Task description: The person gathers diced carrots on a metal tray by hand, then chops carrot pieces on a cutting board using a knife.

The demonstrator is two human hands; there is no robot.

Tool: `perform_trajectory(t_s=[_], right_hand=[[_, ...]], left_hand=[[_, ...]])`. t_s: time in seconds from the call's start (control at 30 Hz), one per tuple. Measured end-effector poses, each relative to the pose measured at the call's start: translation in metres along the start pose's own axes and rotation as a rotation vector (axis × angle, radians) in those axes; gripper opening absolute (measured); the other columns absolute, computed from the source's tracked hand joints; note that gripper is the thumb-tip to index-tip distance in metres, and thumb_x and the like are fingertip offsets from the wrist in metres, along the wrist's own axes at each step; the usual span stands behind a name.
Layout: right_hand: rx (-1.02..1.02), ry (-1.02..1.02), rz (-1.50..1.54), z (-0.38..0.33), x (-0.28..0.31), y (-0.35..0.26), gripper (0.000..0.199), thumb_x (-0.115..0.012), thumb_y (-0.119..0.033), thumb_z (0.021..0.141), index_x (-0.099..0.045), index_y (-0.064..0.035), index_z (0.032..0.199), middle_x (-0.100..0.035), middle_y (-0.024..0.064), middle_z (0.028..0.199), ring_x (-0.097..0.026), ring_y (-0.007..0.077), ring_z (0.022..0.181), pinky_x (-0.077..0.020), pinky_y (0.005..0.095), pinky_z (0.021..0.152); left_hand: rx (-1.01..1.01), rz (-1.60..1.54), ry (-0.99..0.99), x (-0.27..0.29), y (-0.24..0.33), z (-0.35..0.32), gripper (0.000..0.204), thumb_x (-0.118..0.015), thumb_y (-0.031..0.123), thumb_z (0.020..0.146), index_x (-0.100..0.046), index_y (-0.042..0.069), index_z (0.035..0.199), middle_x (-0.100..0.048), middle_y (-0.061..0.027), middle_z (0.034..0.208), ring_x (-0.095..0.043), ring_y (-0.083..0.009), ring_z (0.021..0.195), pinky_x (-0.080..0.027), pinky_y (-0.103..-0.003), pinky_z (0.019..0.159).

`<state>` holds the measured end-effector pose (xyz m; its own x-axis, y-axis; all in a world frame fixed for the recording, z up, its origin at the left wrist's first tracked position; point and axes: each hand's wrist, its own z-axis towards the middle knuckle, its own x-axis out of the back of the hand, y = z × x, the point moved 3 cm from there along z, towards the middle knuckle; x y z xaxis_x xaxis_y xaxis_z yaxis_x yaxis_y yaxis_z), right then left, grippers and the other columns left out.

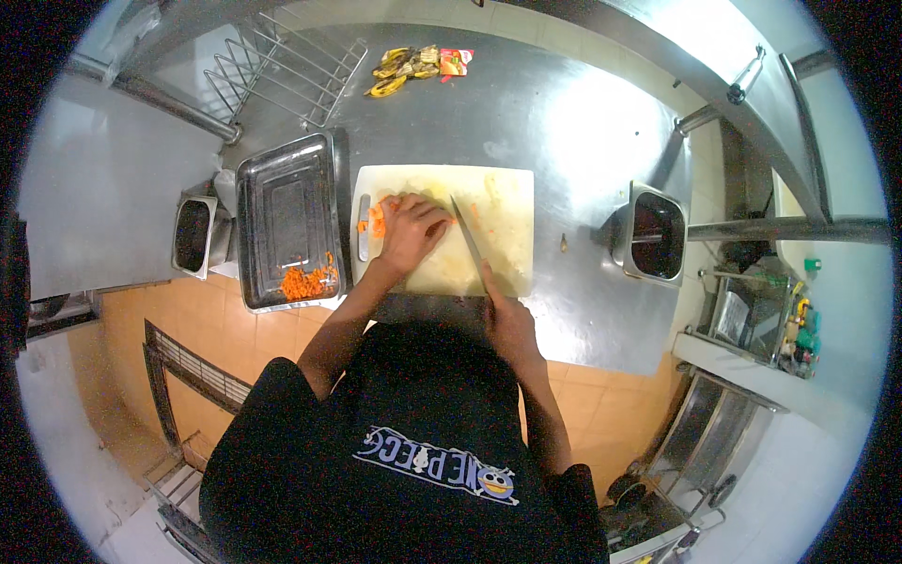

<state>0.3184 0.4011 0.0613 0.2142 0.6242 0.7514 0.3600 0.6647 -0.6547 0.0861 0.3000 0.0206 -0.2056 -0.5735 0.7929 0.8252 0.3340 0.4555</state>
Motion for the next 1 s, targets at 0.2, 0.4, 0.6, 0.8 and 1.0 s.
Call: perform_trajectory(t_s=[0.2,0.4,0.6,0.8,1.0], right_hand=[[-0.051,-0.072,-0.056,-0.002,0.003,0.001,0.074,-0.061,-0.007,0.101,-0.034,-0.0219,0.168,-0.07,0.0303,0.084,-0.07,0.0494,0.078,-0.0543,0.0556,0.071],[-0.069,-0.119,-0.118,-0.001,0.003,-0.001,0.081,-0.06,-0.009,0.1,-0.025,-0.0323,0.17,-0.071,0.0301,0.092,-0.071,0.0503,0.083,-0.0582,0.0578,0.076],[-0.062,-0.132,-0.203,-0.004,0.005,-0.008,0.079,-0.059,-0.01,0.1,-0.028,-0.0296,0.17,-0.069,0.0232,0.075,-0.071,0.0463,0.07,-0.0574,0.0566,0.066],[0.058,-0.119,-0.306,-0.002,0.006,-0.019,0.071,-0.057,-0.007,0.099,-0.035,-0.0103,0.167,-0.067,0.0244,0.07,-0.067,0.0441,0.062,-0.0537,0.0555,0.061],[-0.016,-0.194,-0.283,0.009,0.004,-0.02,0.07,-0.055,-0.006,0.099,-0.035,-0.0074,0.166,-0.065,0.024,0.069,-0.066,0.042,0.061,-0.0536,0.0542,0.06]], left_hand=[[-0.024,-0.03,-0.026,-0.001,-0.001,0.003,0.008,-0.08,0.024,0.088,-0.079,0.019,0.095,-0.077,0.0031,0.102,-0.063,-0.0201,0.106,-0.032,-0.051,0.1],[-0.024,-0.044,-0.025,0.001,-0.002,0.004,0.006,-0.077,0.022,0.089,-0.078,0.019,0.093,-0.076,0.0036,0.1,-0.062,-0.0187,0.107,-0.033,-0.052,0.098],[-0.012,-0.031,-0.039,-0.001,0.0,0.001,0.006,-0.077,0.02,0.087,-0.077,0.019,0.092,-0.076,0.0032,0.099,-0.061,-0.0189,0.107,-0.033,-0.054,0.102],[-0.017,-0.052,-0.013,-0.001,-0.002,-0.001,0.003,-0.077,0.02,0.087,-0.077,0.018,0.089,-0.076,0.0046,0.094,-0.062,-0.0181,0.103,-0.033,-0.053,0.101],[-0.02,-0.066,0.034,-0.001,-0.002,0.004,0.002,-0.077,0.021,0.087,-0.078,0.02,0.088,-0.075,0.0048,0.091,-0.061,-0.018,0.101,-0.034,-0.051,0.1]])
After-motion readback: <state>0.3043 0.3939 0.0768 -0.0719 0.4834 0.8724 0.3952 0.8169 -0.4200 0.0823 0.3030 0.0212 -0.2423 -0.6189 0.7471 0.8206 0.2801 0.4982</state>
